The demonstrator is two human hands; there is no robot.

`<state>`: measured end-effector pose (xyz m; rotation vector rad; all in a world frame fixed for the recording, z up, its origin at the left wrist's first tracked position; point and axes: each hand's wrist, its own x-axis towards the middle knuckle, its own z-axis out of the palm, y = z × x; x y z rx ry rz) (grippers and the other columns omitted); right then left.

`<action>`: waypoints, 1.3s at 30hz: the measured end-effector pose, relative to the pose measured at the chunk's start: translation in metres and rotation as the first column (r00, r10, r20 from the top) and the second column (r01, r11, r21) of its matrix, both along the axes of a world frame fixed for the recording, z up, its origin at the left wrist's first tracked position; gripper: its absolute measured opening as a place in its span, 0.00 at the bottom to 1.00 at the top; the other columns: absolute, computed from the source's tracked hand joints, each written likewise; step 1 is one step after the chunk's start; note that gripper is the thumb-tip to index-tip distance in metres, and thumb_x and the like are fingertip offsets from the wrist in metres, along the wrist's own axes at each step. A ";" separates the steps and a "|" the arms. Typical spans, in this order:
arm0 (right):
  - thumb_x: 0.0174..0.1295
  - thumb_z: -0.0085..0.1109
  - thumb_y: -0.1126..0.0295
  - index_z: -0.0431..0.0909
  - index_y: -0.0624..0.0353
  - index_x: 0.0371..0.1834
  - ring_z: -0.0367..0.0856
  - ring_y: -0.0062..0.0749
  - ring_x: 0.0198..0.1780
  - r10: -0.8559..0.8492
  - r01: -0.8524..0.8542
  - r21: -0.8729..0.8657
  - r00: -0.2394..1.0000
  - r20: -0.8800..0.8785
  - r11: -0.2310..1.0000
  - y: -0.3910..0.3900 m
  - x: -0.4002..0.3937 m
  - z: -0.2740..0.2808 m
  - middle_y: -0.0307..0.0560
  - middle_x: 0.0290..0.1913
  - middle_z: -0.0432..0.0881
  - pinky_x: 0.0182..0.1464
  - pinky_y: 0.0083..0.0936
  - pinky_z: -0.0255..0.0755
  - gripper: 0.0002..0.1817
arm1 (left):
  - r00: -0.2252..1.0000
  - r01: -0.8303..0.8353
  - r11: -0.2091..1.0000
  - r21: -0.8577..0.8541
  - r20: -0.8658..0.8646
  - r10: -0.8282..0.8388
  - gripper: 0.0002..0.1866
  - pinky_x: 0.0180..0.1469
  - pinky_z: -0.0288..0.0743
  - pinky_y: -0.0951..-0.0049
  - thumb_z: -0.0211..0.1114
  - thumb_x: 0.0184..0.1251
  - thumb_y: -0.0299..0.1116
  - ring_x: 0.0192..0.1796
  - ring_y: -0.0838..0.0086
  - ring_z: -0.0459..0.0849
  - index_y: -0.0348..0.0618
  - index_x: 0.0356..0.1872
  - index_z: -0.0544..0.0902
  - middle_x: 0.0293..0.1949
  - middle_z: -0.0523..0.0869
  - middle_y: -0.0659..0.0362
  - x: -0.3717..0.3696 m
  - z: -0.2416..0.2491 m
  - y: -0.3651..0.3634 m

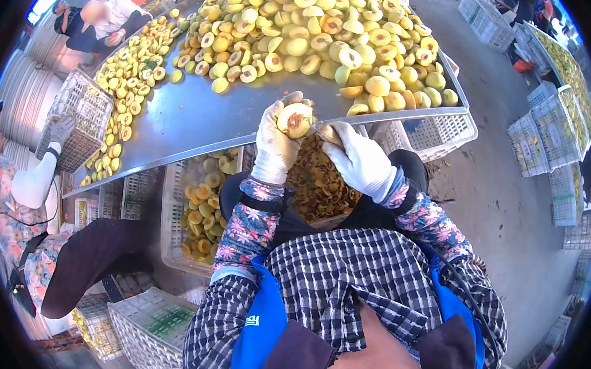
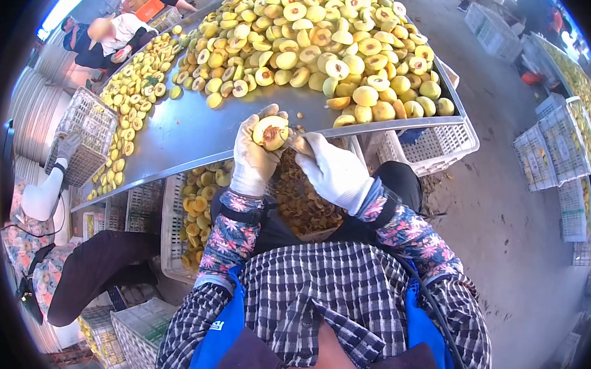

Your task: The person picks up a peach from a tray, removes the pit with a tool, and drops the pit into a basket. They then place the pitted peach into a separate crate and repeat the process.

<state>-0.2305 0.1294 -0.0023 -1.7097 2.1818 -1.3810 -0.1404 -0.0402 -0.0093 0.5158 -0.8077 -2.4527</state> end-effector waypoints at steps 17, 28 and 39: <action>0.66 0.55 0.67 0.64 0.69 0.56 0.83 0.55 0.31 0.096 -0.100 0.043 0.992 0.083 0.994 -0.009 0.011 -0.010 0.63 0.29 0.81 0.32 0.39 0.77 0.21 | 0.973 -0.232 0.957 -0.173 -0.047 0.227 0.19 0.53 0.79 0.58 0.53 0.75 0.46 0.47 0.59 0.83 0.36 0.45 0.77 0.44 0.83 0.50 -0.007 -0.002 0.036; 0.72 0.47 0.58 0.64 0.67 0.53 0.81 0.57 0.38 0.175 -0.283 0.177 0.871 0.458 0.943 -0.005 0.008 -0.005 0.66 0.36 0.80 0.40 0.40 0.74 0.21 | 0.962 -0.274 0.944 -0.183 -0.060 0.268 0.16 0.45 0.84 0.63 0.56 0.74 0.39 0.40 0.64 0.86 0.33 0.41 0.80 0.40 0.85 0.51 -0.003 0.014 0.048; 0.72 0.49 0.50 0.70 0.53 0.51 0.60 0.16 0.12 0.164 -0.501 -0.156 -0.029 0.986 0.851 0.005 0.010 -0.003 0.32 0.19 0.66 0.14 0.15 0.53 0.18 | 0.994 0.011 0.994 -0.107 0.113 0.001 0.16 0.43 0.84 0.60 0.58 0.72 0.45 0.38 0.60 0.86 0.39 0.40 0.78 0.40 0.84 0.53 0.000 0.010 0.043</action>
